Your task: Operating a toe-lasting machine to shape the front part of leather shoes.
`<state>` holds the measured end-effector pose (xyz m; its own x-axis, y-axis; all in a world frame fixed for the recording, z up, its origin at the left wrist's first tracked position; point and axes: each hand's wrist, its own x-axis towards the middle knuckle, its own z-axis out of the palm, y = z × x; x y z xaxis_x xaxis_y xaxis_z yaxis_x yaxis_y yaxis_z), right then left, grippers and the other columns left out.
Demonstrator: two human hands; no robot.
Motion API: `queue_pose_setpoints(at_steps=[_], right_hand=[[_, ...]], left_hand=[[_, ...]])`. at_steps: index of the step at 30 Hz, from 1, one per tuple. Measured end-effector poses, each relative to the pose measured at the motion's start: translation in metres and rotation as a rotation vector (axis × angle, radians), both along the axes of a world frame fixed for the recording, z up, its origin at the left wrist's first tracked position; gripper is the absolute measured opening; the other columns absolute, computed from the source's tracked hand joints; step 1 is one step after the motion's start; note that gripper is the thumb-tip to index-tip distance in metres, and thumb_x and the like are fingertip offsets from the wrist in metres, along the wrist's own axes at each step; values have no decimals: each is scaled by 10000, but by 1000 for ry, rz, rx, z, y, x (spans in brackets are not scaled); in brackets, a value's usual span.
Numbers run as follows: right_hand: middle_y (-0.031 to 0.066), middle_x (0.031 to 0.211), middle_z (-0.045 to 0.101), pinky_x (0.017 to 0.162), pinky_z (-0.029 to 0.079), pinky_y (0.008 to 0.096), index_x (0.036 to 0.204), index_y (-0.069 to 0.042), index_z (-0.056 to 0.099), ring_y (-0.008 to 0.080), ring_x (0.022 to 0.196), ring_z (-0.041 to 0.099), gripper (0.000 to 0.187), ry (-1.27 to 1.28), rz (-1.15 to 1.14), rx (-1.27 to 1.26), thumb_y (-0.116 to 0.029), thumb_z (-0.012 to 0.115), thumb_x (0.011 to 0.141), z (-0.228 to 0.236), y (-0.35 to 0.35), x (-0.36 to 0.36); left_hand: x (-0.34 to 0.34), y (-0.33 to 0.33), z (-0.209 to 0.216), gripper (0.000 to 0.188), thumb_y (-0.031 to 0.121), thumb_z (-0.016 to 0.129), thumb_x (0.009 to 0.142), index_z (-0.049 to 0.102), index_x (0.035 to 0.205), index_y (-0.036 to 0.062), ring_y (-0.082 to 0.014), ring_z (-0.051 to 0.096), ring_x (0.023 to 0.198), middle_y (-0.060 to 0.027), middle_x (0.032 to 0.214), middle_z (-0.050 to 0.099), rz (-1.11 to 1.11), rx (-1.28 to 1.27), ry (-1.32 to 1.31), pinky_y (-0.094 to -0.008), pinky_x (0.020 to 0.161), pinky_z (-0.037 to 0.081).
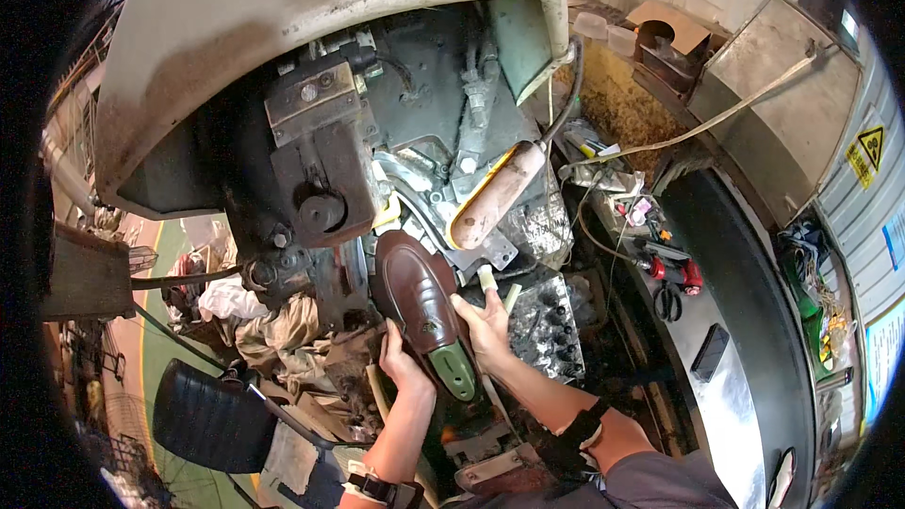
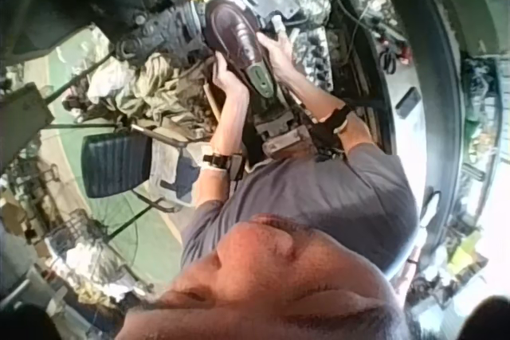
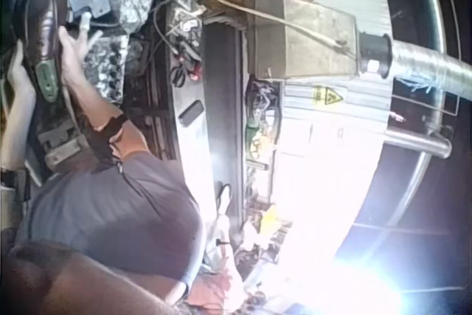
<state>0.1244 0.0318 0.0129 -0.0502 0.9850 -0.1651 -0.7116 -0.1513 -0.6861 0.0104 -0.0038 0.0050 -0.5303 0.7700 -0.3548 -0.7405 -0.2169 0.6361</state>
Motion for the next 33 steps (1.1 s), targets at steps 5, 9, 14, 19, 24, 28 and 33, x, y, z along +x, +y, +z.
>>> queue_pose_setpoints(at_steps=[5,9,14,19,24,28,33], right_hand=[[162,1026,682,696,596,335,1485,-24,207,199,813,693,775,-1,-36,-123,-37,713,898,8,3,-1],[162,1147,641,782,574,373,1446,-17,307,212,939,667,683,-7,26,-180,-149,716,915,8,2,6],[122,1195,648,866,546,354,1389,5,455,187,990,653,537,-34,209,-206,-289,646,983,16,-6,14],[74,1138,683,848,540,304,1285,-41,595,159,967,664,477,-165,378,-156,-437,470,1049,14,-16,18],[112,1123,684,778,575,318,1402,-28,472,157,937,680,498,-160,389,-148,-371,520,1044,4,-12,32],[165,1084,692,768,594,346,1455,-10,382,204,889,700,554,-470,485,-210,-303,574,1024,8,-11,109],[191,1070,697,812,600,398,1486,-8,324,271,933,711,626,-506,260,-362,-287,605,1001,-12,-33,195]], left_hand=[[-6,1,-8,309,269,594,1010,641,1159,2,-217,644,995,-77,1133,674,-61,35,-24,-360,889,505],[-8,2,-4,309,268,614,998,653,1125,-11,-229,649,1005,-98,1153,673,-129,47,-194,-369,886,515],[-13,-1,2,389,289,609,997,621,1249,-8,-227,631,1094,-80,1235,656,-175,-44,-246,-373,964,492],[-14,-11,15,408,305,609,997,618,1263,-5,-228,617,1128,-79,1266,644,-223,-22,-231,-380,995,478],[-28,-31,-3,348,326,641,984,640,1139,14,-188,645,933,-68,1054,691,-110,-245,198,-352,840,508],[-124,-84,-81,255,256,606,1011,627,1064,8,-194,666,858,-95,956,685,265,-298,484,-327,797,553],[-261,-216,-299,342,370,496,1021,568,842,88,-203,557,585,-26,669,553,174,-775,125,-395,530,466]])
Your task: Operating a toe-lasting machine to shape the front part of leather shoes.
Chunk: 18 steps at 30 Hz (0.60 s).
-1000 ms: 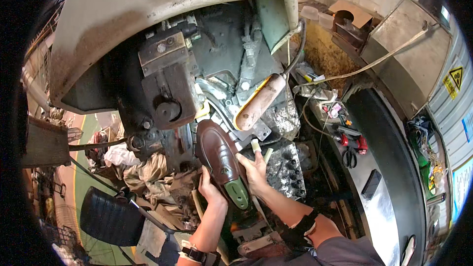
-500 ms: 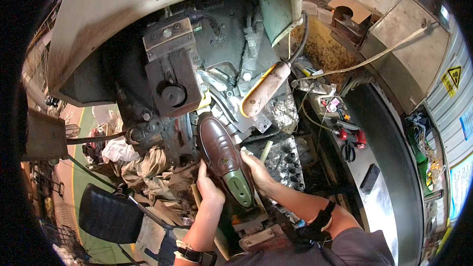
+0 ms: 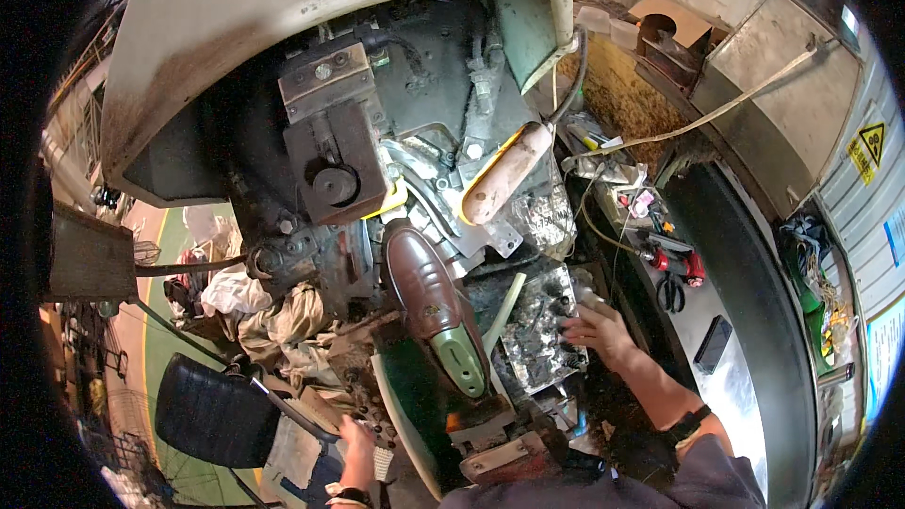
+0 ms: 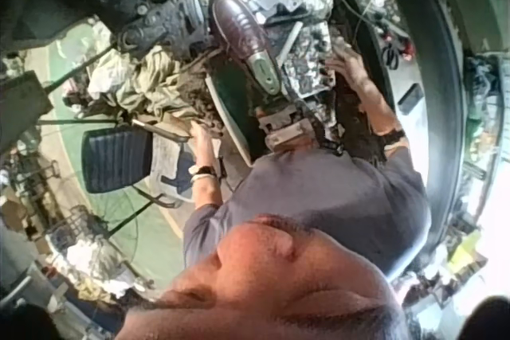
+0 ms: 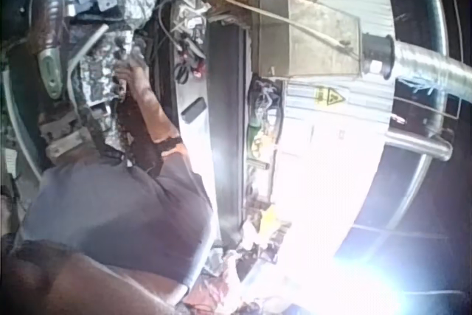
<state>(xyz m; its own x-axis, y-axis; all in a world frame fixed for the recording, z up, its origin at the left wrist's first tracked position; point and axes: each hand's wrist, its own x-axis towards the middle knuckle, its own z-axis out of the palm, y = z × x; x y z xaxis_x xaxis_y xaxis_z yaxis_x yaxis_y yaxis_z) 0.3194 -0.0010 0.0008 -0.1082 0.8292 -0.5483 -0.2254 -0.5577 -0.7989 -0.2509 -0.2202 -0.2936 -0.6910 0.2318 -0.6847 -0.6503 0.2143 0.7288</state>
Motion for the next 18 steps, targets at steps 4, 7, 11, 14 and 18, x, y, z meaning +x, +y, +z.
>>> queue_pose_setpoints(at_steps=[4,7,11,14,18], right_hand=[[205,1051,700,770,613,420,1458,-15,353,288,878,719,622,-62,-236,-24,-273,645,972,-25,-40,48],[203,1049,698,764,606,436,1365,-47,446,302,847,713,503,-83,-329,-92,-302,634,975,-41,-68,67],[201,1057,693,785,593,451,1308,-62,491,309,838,703,442,-119,-362,-90,-344,604,987,-55,-85,85],[183,1013,696,721,605,429,1293,-56,491,288,802,705,421,-48,-390,-88,-300,629,979,-61,-83,83],[159,953,696,655,605,406,1285,-37,486,261,767,702,402,-45,-394,-83,-231,650,974,-46,-87,74]], left_hand=[[103,61,-36,824,695,527,900,544,1372,20,-362,591,1181,-209,1340,599,-312,-775,194,-462,987,481],[92,51,-40,778,663,545,906,578,1322,7,-363,603,1136,-211,1277,624,-256,-629,120,-454,973,480],[74,36,-17,685,587,568,929,614,1255,-14,-352,615,1066,-202,1197,651,-211,-365,136,-443,938,477],[58,20,15,449,387,544,1004,606,1194,-15,-273,626,938,-142,1090,659,-252,-298,518,-389,821,494],[59,11,57,339,282,588,1000,565,1218,23,-168,609,842,-82,992,626,-177,-8,324,-307,722,499]])
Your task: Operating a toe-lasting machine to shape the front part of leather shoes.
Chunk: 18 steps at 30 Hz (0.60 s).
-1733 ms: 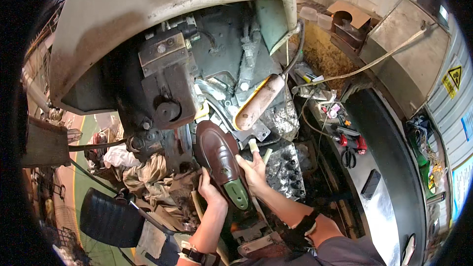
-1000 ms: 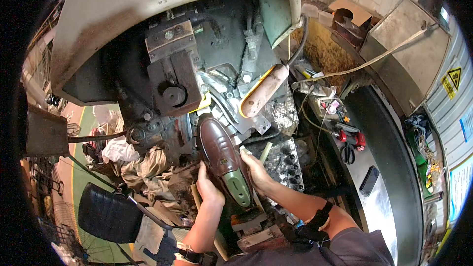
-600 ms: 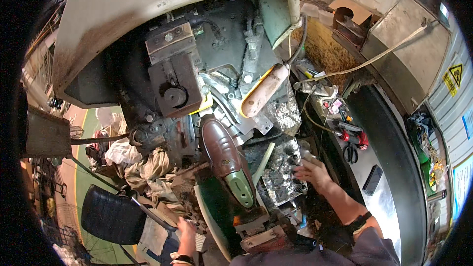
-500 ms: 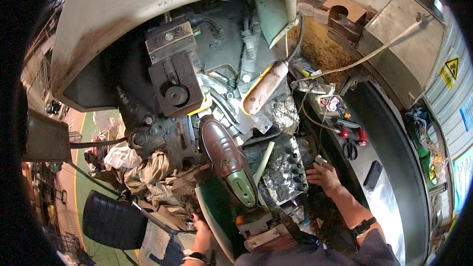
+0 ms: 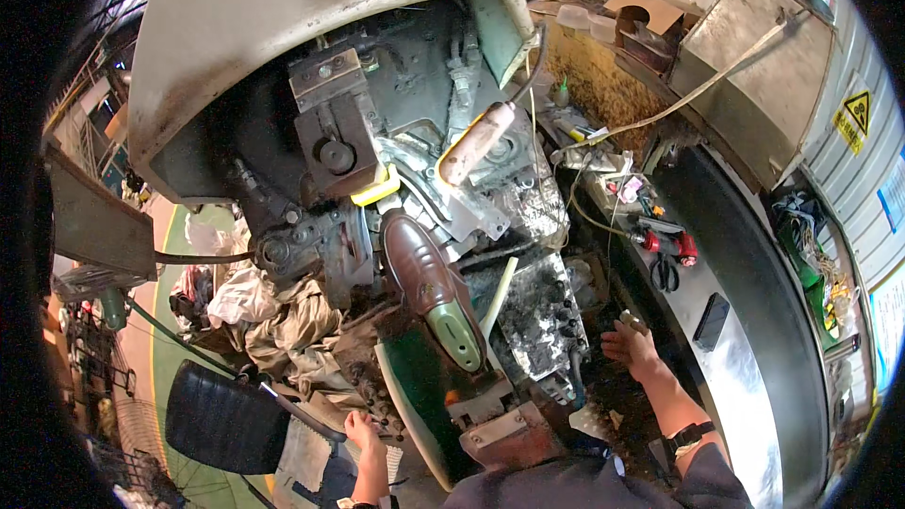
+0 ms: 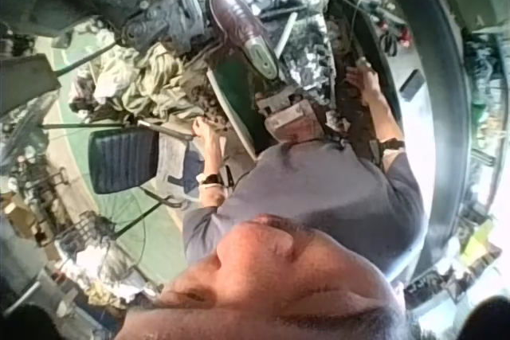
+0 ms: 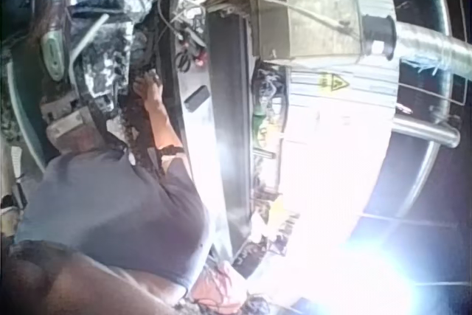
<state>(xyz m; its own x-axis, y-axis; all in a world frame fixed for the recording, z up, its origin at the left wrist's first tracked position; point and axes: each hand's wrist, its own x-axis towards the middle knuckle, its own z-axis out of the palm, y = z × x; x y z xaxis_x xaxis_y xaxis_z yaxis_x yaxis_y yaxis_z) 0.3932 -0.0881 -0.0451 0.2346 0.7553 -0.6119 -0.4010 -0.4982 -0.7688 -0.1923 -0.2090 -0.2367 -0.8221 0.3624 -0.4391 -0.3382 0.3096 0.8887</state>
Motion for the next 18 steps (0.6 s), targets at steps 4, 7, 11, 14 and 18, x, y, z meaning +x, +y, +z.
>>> queue_pose_setpoints(at_steps=[4,7,11,14,18], right_hand=[[162,969,700,679,593,405,1318,-24,473,257,789,702,438,-17,15,-12,-224,653,973,6,-20,4],[174,1005,700,709,585,402,1358,-26,458,254,804,702,479,-86,13,33,-226,656,971,0,-58,29],[184,1010,691,721,588,398,1326,-9,482,268,799,702,450,-101,-73,-3,-226,646,968,-7,-103,63],[165,996,687,734,594,386,1268,12,535,268,795,699,384,-88,-161,-19,-194,640,961,0,-130,77],[159,1036,687,760,596,377,1342,5,506,240,821,692,436,-128,-207,6,-168,641,966,-10,-157,108]], left_hand=[[13,10,15,306,212,596,998,538,1243,39,-152,618,833,-57,975,627,11,260,-22,-276,716,526],[35,39,63,294,150,591,989,533,1244,17,-173,630,900,-86,1030,635,-53,347,-31,-295,800,543],[75,85,143,245,65,558,996,541,1227,-14,-183,626,935,-120,1120,620,-131,492,39,-306,846,545],[114,108,218,223,22,527,997,539,1214,-27,-187,617,919,-125,1103,622,-171,598,208,-320,851,547],[179,123,286,221,31,468,1026,558,1220,-23,-225,649,1005,-153,1065,660,-286,801,360,-354,903,556]])
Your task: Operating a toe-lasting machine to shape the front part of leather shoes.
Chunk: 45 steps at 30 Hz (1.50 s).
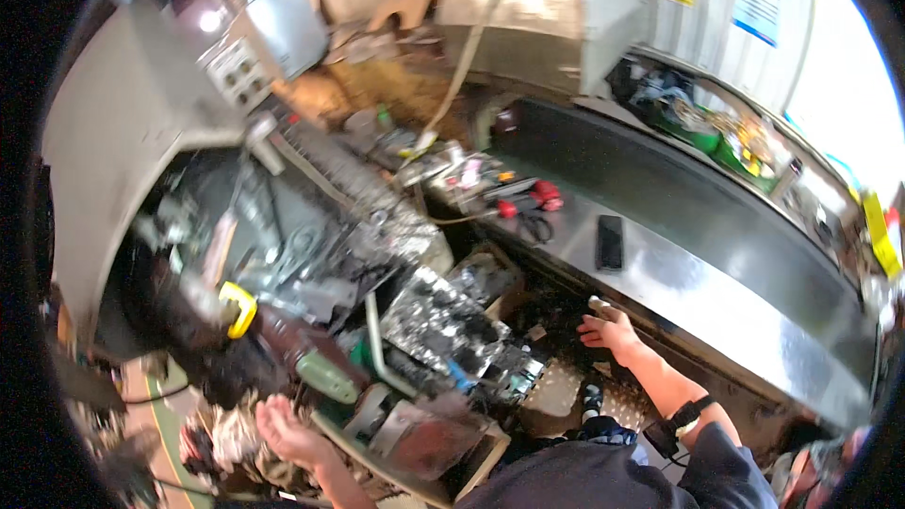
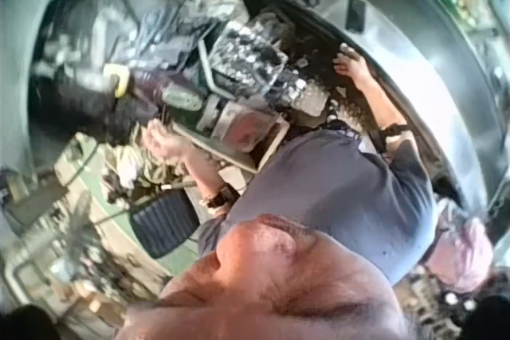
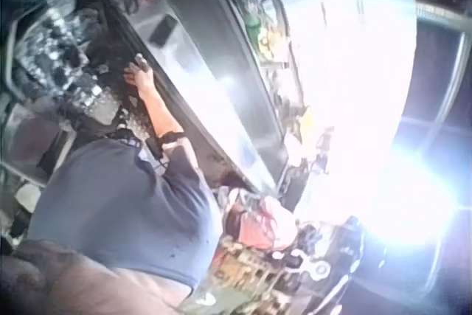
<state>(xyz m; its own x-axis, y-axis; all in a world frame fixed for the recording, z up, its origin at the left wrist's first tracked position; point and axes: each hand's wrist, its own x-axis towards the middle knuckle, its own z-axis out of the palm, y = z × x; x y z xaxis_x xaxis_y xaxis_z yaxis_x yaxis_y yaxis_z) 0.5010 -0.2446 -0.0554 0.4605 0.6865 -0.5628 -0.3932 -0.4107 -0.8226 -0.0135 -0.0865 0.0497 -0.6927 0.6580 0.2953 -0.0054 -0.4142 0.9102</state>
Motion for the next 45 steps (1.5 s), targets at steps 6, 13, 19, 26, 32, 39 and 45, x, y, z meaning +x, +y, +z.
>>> queue_pose_setpoints(at_steps=[6,13,19,26,32,39,45], right_hand=[[122,877,710,748,546,377,1475,-24,415,218,756,674,657,-643,77,162,-183,698,904,-33,-40,53],[209,1410,515,1143,315,563,1358,-25,487,402,1369,430,615,-1521,343,19,-276,729,852,-72,-105,161],[189,1542,390,1202,198,566,1455,-5,414,384,1471,292,787,-1453,588,-74,-456,681,868,-84,-207,221],[206,1406,515,1192,244,556,1428,1,427,387,1400,404,733,-1279,414,-50,-346,732,859,-88,-225,216],[205,1057,639,937,502,472,1180,-15,575,396,1016,630,365,-698,-60,-191,-216,706,904,-56,-203,212],[192,1026,672,807,531,418,1225,-29,584,348,904,669,418,-612,-222,-390,-259,710,900,-36,-177,222],[224,1113,672,891,508,448,1160,-40,630,382,1047,645,357,-387,-307,-598,-290,618,904,-14,-144,230]], left_hand=[[150,-12,51,261,88,538,1022,517,1232,-65,-266,623,1026,-189,1099,629,-227,153,119,-376,961,524],[342,-17,6,230,24,546,995,567,1223,-8,-209,638,964,-144,1089,652,-703,-82,240,-363,913,545],[437,-14,-42,243,6,587,977,578,1219,4,-182,653,945,-112,1066,667,-950,-295,261,-333,877,568],[542,63,-111,306,45,651,953,580,1248,3,-160,664,915,-99,1064,678,-1237,-394,385,-303,844,557],[671,153,-144,409,90,686,894,592,1286,18,-214,643,1078,-144,1167,679,-1330,-434,914,-329,938,505],[758,317,-184,486,203,732,806,645,1248,24,-296,677,1081,-185,1178,696,-1102,-221,1161,-397,968,509],[838,392,-206,453,231,666,885,625,1289,30,-315,619,1178,-174,1270,645,-1064,-107,1439,-404,987,500]])
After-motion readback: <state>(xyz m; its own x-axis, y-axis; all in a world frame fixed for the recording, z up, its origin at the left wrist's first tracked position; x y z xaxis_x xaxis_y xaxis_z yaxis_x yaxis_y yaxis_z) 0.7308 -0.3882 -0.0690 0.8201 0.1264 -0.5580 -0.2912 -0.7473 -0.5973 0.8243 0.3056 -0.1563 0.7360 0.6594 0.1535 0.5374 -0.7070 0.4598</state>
